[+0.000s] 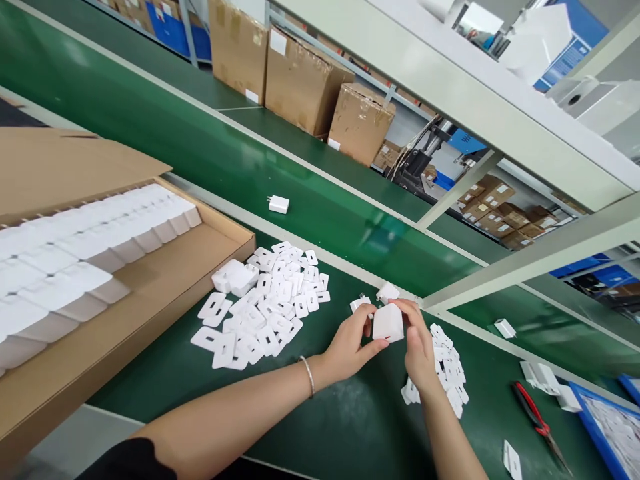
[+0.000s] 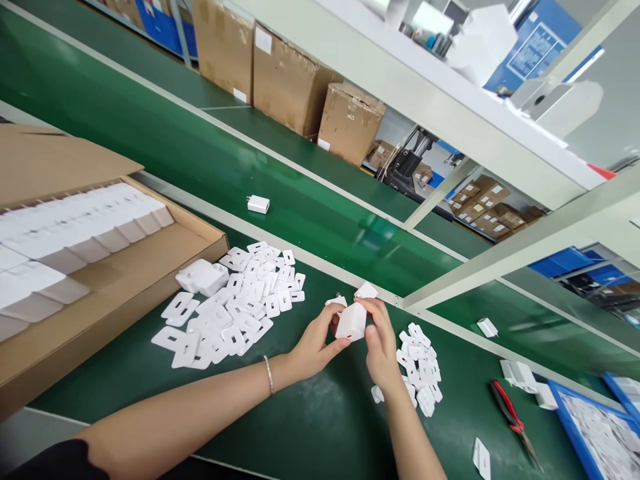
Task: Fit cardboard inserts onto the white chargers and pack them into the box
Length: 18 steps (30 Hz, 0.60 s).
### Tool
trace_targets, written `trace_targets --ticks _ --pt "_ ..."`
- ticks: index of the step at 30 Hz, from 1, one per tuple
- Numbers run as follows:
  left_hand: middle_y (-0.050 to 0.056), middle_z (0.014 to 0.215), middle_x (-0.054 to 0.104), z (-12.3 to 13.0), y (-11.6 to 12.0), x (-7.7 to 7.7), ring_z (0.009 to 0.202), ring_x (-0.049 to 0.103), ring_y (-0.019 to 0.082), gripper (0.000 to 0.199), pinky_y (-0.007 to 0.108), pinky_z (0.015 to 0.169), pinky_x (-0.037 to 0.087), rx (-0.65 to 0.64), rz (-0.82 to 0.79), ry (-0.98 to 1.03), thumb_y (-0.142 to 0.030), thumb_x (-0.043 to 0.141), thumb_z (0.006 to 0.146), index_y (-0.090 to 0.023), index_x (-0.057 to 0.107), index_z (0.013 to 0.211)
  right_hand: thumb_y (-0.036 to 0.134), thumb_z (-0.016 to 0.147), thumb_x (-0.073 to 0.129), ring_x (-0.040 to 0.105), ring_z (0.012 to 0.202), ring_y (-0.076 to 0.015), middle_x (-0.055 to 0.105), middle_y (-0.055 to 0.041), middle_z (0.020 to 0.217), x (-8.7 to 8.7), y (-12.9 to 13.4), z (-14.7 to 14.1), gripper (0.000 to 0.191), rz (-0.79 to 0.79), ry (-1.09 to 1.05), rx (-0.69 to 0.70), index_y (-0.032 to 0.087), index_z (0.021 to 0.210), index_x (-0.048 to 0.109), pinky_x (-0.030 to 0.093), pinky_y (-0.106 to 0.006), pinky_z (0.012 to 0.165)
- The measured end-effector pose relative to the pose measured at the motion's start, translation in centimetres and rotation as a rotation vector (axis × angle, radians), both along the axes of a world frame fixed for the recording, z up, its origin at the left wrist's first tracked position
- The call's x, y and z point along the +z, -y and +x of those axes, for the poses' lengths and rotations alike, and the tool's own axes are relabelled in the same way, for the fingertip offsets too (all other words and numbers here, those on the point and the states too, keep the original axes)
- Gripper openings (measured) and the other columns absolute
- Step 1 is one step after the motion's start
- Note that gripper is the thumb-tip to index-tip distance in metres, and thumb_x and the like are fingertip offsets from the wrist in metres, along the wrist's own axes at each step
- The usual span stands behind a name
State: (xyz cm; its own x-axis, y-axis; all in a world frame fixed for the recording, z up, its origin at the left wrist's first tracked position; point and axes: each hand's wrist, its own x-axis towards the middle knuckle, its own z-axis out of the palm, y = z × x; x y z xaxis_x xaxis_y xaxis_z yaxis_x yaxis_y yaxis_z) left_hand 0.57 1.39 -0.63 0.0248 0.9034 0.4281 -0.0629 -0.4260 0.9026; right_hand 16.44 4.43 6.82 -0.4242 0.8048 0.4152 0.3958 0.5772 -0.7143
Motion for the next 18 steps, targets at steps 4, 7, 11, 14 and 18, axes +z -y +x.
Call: trace_targets --ticks 4,7,11,14,18 --pt "0.006 0.097 0.058 0.0 0.1 0.0 0.078 0.052 0.02 0.055 0.033 0.071 0.043 -0.005 0.002 -0.046 -0.067 0.055 0.097 -0.018 0.051 0.121 0.052 0.101 0.056 0.062 0.114 -0.0289 0.061 -0.0109 0.129 -1.0 1.2 0.1 0.044 -0.055 -0.118 -0.021 0.029 0.138 0.058 0.054 -0.045 0.094" --pt "0.004 0.095 0.058 0.0 0.1 0.0 0.078 0.052 0.02 0.049 0.033 0.071 0.043 0.011 -0.035 -0.113 -0.062 0.06 0.095 -0.019 0.053 0.118 0.054 0.099 0.059 0.066 0.104 -0.0278 0.066 -0.0106 0.118 -2.5 0.6 1.1 0.043 -0.064 -0.177 -0.052 0.026 0.132 0.061 0.056 -0.042 0.086" --pt "0.005 0.101 0.057 0.1 0.1 -0.2 0.082 0.052 0.02 0.039 0.035 0.074 0.046 -0.027 -0.044 -0.209 -0.051 0.067 0.092 -0.02 0.053 0.112 0.053 0.1 0.057 0.064 0.091 -0.0255 0.064 -0.0077 0.101 -3.3 0.1 2.4 0.037 -0.014 -0.111 -0.058 0.025 0.122 0.067 0.054 -0.038 0.077" --pt "0.011 0.122 0.051 0.2 0.3 -0.5 0.086 0.053 0.02 0.049 0.038 0.079 0.051 -0.076 -0.04 -0.159 -0.044 0.067 0.093 -0.021 0.046 0.131 0.048 0.1 0.059 0.061 0.092 -0.0255 0.064 -0.0073 0.102 -2.9 0.1 2.9 0.033 0.023 0.014 -0.039 0.026 0.123 0.066 0.052 -0.039 0.08" --pt "0.01 0.132 0.048 0.1 0.2 -0.4 0.09 0.056 0.02 0.05 0.04 0.088 0.055 -0.151 -0.001 -0.155 -0.033 0.059 0.101 -0.03 0.04 0.147 0.042 0.098 0.065 0.061 0.095 -0.0259 0.064 -0.007 0.106 -2.6 0.3 3.1 0.032 0.017 0.102 -0.012 0.028 0.126 0.064 0.053 -0.041 0.083"
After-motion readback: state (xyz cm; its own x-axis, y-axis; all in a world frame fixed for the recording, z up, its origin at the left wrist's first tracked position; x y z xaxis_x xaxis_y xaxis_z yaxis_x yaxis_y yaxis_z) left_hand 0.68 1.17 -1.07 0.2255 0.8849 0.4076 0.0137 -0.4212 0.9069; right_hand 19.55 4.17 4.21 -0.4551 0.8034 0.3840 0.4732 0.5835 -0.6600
